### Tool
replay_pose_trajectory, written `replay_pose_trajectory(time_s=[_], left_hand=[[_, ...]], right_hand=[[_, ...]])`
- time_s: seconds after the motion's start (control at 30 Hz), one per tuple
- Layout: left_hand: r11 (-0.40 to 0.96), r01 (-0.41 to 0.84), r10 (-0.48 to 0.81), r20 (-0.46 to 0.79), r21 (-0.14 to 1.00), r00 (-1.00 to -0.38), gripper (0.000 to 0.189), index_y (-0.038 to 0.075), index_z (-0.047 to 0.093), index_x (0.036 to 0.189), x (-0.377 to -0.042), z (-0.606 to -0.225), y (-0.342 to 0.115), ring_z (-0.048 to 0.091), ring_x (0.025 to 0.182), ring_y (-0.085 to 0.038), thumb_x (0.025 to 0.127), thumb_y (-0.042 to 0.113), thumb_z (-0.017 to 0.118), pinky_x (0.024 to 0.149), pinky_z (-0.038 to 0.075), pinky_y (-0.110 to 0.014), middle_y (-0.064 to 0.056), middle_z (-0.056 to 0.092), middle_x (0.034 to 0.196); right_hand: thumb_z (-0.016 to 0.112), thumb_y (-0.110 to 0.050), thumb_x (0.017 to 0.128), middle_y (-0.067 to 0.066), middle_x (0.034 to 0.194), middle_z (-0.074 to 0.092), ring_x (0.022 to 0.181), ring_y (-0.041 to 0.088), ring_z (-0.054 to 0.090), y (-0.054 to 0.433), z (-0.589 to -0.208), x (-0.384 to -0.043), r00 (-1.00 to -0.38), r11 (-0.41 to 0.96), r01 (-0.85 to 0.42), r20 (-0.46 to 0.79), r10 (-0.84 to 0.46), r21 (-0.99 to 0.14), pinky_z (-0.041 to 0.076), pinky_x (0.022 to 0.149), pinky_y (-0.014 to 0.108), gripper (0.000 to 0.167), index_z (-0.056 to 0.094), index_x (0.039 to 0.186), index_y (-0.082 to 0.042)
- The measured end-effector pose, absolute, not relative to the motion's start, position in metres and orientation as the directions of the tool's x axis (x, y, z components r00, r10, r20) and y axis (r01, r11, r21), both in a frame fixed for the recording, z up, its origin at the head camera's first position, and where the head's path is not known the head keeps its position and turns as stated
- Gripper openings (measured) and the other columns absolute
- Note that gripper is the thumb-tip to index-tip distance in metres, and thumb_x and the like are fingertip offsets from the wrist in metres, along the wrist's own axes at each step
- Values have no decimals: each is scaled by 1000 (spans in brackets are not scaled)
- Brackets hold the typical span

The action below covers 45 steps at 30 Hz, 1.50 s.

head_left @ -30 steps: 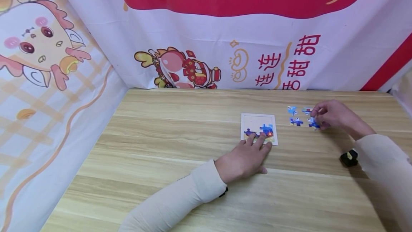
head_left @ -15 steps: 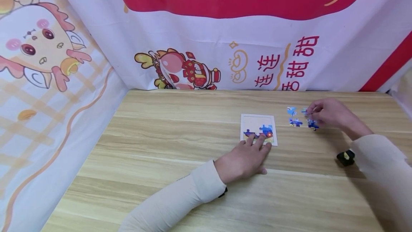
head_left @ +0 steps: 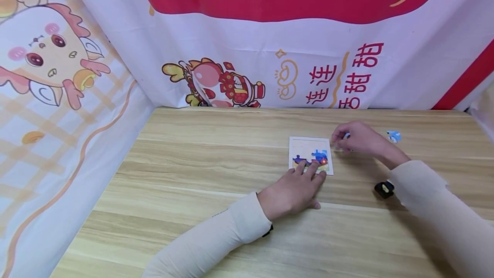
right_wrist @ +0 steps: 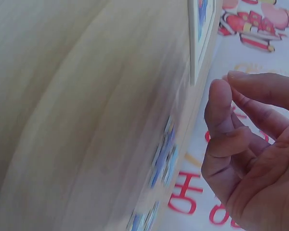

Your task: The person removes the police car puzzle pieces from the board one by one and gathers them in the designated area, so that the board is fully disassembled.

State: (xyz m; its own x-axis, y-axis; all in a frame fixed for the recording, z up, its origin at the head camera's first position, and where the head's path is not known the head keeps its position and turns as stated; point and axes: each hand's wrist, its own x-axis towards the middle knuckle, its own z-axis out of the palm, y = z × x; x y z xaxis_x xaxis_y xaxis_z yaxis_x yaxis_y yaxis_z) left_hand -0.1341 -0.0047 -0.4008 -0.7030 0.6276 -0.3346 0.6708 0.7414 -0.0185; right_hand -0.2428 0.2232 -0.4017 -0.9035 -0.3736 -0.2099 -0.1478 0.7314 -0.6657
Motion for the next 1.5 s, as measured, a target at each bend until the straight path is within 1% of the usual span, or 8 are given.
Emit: replay_pose_trajectory(time_s=[0.17,0.23,0.27,0.5,0.7,0.83,1.13,1.5], left_hand=[[737,676,631,-329,-28,-702,80,20,32,166,-135,-401,-4,30,159,-33,101,58,59,119,44,-42,-6,24,175],[737,675,631,-330,-27,-702,80,20,32,166,-135,-401,-4,30,159,-34,101,58,60,120,44,-42,-7,24,175],[737,676,631,-331,-26,-702,80,20,31,166,-135,-401,-4,30,159,-34,101,58,59,120,44,-42,-7,23,175],[737,675,629,-330,-34,-704,81,20,31,166,-135,-401,-3,30,159,-34,101,59,60,119,44,-42,-6,23,175],[742,669,622,-336,-35,-707,81,20,32,166,-135,-401,-2,30,159,-33,100,59,60,119,45,-42,-6,22,175],[741,671,621,-346,-36,-704,81,21,31,166,-135,-401,-2,29,159,-34,100,59,60,119,45,-42,-6,21,175],[739,672,622,-341,-42,-705,82,20,31,166,-135,-400,-2,29,159,-33,100,59,60,118,45,-42,-6,22,175],[741,671,622,-348,-26,-701,82,20,30,166,-135,-401,-2,28,159,-34,100,57,60,119,45,-43,-7,22,175]], right_hand=[[64,-4,100,9,81,67,68,18,57,207,-401,-242,-879,724,-163,-235,-415,-671,47,61,28,12,75,105,-2],[64,-5,100,8,78,65,66,18,56,203,-401,-243,-870,723,-165,-245,-427,-671,46,61,28,13,75,106,-2],[64,-4,100,9,78,65,66,18,56,201,-401,-243,-868,723,-163,-252,-428,-671,46,61,27,13,75,106,-3],[64,-2,100,11,100,72,72,17,57,193,-406,-247,-855,719,-172,-260,-448,-673,48,63,26,13,76,104,-4],[62,0,100,10,94,70,71,17,55,189,-409,-248,-848,718,-171,-269,-456,-675,46,63,26,15,76,102,-4],[60,0,100,9,95,69,75,18,56,188,-409,-248,-846,723,-167,-279,-454,-671,46,67,28,16,76,102,-4],[58,2,101,8,87,65,71,17,54,186,-409,-249,-841,727,-159,-294,-454,-668,45,63,26,17,74,101,-2],[57,3,100,10,98,67,79,19,57,189,-405,-249,-835,699,-98,-324,-445,-708,49,68,27,19,74,107,-2]])
